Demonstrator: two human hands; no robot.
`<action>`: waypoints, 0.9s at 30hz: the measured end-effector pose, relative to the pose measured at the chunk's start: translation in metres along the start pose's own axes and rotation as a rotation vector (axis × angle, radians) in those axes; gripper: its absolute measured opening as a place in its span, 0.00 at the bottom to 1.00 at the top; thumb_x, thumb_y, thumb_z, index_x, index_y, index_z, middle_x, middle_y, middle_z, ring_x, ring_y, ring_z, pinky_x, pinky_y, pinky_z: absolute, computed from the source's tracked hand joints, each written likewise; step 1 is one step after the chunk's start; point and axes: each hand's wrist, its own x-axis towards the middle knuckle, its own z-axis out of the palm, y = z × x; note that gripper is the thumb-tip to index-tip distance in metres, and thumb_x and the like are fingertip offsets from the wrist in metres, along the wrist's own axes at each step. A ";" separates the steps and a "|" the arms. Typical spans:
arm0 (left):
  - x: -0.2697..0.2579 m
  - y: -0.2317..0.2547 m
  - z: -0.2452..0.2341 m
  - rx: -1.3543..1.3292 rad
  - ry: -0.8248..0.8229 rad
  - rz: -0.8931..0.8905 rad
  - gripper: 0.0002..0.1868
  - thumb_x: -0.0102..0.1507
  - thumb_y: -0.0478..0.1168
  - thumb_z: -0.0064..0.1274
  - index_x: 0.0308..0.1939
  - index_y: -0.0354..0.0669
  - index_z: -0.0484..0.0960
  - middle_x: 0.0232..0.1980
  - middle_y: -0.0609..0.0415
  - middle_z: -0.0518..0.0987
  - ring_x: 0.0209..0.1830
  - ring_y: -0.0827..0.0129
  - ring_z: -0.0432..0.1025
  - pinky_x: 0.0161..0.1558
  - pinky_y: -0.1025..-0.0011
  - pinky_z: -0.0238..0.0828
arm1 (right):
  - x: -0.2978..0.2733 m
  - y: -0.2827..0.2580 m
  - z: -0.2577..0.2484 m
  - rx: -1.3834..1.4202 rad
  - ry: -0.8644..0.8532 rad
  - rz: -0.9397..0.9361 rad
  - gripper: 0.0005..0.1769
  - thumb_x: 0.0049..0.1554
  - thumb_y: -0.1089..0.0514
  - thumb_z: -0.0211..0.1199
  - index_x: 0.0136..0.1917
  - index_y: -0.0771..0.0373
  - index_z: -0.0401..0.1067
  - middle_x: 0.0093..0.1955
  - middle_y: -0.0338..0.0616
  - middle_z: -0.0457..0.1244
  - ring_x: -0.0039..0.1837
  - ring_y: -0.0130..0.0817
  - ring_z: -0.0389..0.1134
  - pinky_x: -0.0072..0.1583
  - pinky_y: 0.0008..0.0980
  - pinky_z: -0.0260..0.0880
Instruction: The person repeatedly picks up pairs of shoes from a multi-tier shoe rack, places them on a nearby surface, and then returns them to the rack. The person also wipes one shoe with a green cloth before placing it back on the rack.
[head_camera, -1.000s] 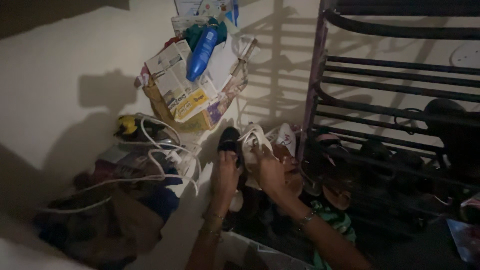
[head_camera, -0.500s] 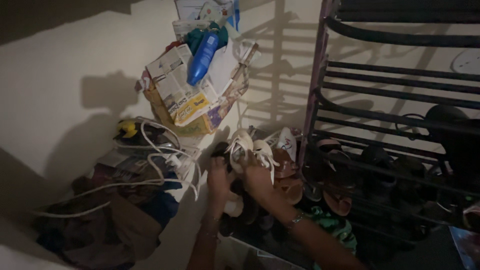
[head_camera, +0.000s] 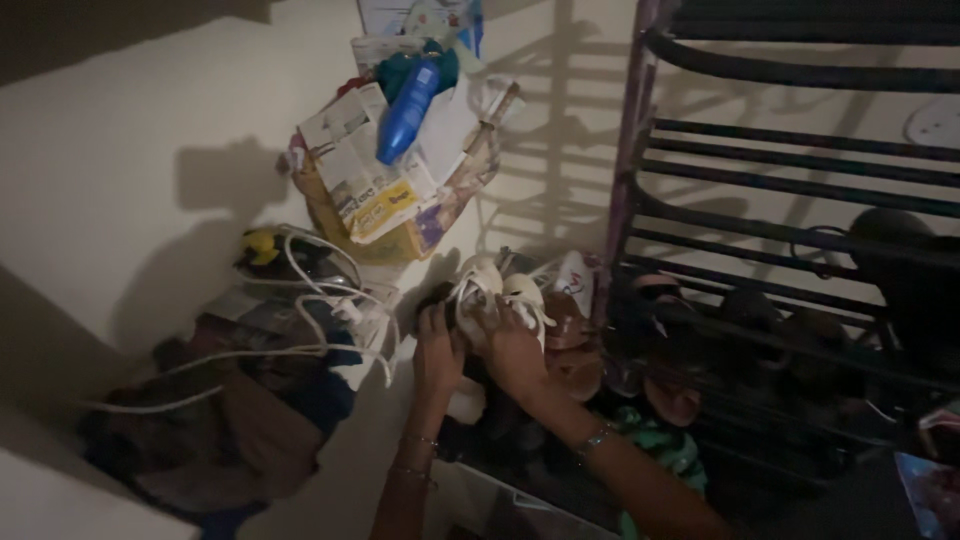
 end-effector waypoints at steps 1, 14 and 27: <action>-0.001 0.000 0.003 0.019 0.004 0.009 0.30 0.64 0.36 0.48 0.71 0.36 0.63 0.71 0.30 0.64 0.65 0.33 0.65 0.59 0.49 0.68 | -0.002 0.002 -0.004 0.044 -0.017 -0.005 0.35 0.54 0.51 0.66 0.73 0.52 0.64 0.75 0.67 0.53 0.72 0.60 0.58 0.67 0.54 0.63; 0.005 -0.016 0.026 0.049 0.113 0.129 0.18 0.67 0.36 0.46 0.60 0.39 0.81 0.65 0.29 0.73 0.63 0.34 0.67 0.63 0.48 0.65 | -0.034 0.030 -0.011 0.242 0.005 -0.285 0.40 0.51 0.64 0.60 0.77 0.65 0.60 0.77 0.64 0.55 0.77 0.62 0.55 0.76 0.54 0.56; -0.005 0.113 0.013 0.150 0.370 0.199 0.17 0.64 0.36 0.50 0.52 0.25 0.81 0.53 0.30 0.79 0.52 0.36 0.73 0.55 0.49 0.70 | -0.072 0.048 -0.106 0.176 0.037 -0.017 0.39 0.54 0.62 0.65 0.77 0.63 0.59 0.76 0.61 0.54 0.76 0.61 0.55 0.72 0.55 0.55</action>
